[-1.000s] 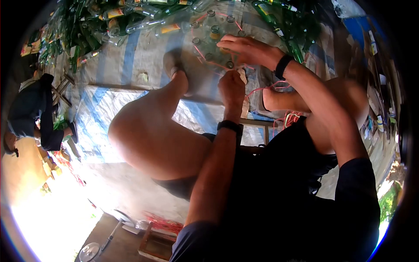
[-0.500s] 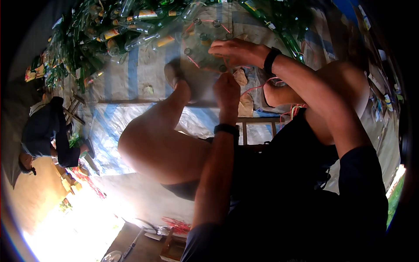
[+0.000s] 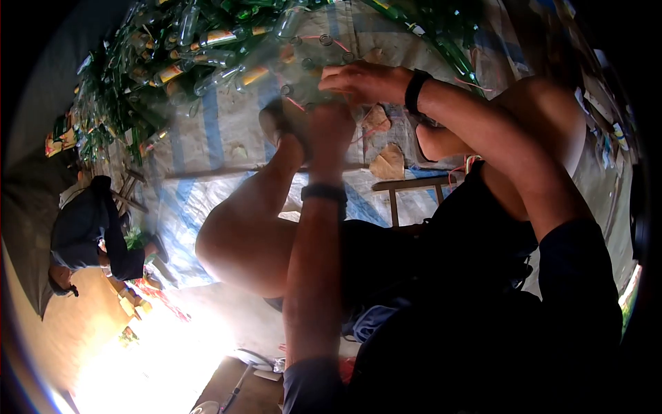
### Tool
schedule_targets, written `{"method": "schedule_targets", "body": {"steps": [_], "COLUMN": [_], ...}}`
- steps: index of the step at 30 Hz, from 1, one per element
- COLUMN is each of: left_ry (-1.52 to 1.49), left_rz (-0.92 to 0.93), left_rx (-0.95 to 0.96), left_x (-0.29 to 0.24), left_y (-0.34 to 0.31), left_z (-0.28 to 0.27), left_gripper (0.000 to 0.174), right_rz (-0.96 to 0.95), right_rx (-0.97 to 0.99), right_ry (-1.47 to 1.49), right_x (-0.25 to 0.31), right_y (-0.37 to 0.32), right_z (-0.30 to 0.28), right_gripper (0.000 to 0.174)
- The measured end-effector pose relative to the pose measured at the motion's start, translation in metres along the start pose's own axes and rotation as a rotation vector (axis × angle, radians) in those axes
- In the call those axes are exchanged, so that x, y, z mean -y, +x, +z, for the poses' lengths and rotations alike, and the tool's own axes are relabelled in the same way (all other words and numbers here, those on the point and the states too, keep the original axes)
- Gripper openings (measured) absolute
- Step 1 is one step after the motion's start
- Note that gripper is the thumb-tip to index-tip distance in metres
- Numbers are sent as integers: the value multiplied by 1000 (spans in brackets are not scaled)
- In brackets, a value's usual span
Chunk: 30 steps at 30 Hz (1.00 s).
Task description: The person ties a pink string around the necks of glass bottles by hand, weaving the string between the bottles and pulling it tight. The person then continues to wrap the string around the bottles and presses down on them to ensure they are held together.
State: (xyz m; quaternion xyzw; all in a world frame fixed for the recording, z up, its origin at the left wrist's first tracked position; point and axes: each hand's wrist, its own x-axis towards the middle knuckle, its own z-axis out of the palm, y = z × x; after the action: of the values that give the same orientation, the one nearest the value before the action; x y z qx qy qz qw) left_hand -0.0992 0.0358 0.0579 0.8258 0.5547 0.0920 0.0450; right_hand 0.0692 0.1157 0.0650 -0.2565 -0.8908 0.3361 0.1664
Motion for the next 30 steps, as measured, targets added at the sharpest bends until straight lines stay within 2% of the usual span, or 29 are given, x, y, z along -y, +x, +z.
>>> {"method": "schedule_targets", "body": {"steps": [1,3,5,7,9,12,15,17,20,21,22,23,24,25,26,28,29,30], "left_ry": [-1,-399,-332,-265,-398,-395,-404,-366,-327,-335,-298,-176,-372,-393,-409,-457,-273,-87], "left_rz": [4,-228,-177,-132,-323,-393,-409,-388,-324,-270,-119,-317,-401,-373,-354,-496,-250,-11], "left_rx": [5,73,54,33,139,126,132,80,-9,-57,39,13,-142,-216,-238,-181,-244,-283], "left_x": [-2,-5,-7,-7,-3,2,3,-5,-1,1,37,20,11,11,5,4,16,34], "left_y": [3,7,12,15,17,16,13,7,-9,-6,-14,-8,-9,-11,-7,-12,-16,-25], "left_z": [-13,-36,-46,-50,-53,-41,-38,-37,-32,-25,19,12,12,18,15,11,21,43], "left_gripper": [18,24,24,25,27,26,25,25,26,26,27,28,29,25,25,22,22,22], "right_rz": [-33,-61,-133,-108,-83,-99,-24,28,9,-282,-281,-19,-128,-195,-192,-41,-104,-205], "right_rx": [-35,-72,-98,-60,-24,-56,-23,-10,36,-181,-172,-32,-122,-203,-204,-79,-114,-255], "right_ry": [-3,-6,3,-2,-8,-10,-17,69,-1,-6,114,30,29,-10,-42,68,-13,161], "right_x": [-2,-6,-14,-18,-18,-15,-11,-7,4,-3,-6,-9,-16,-22,-17,-5,-22,-32], "right_y": [0,-1,-1,1,2,2,3,2,0,-12,-12,-1,1,1,-2,-2,4,-2], "right_z": [3,7,10,12,13,12,8,4,-7,-11,-8,5,11,19,7,0,20,30], "right_gripper": [39,38,37,39,41,48,58,63,66,67,63,59,54,54,54,55,57,53]}}
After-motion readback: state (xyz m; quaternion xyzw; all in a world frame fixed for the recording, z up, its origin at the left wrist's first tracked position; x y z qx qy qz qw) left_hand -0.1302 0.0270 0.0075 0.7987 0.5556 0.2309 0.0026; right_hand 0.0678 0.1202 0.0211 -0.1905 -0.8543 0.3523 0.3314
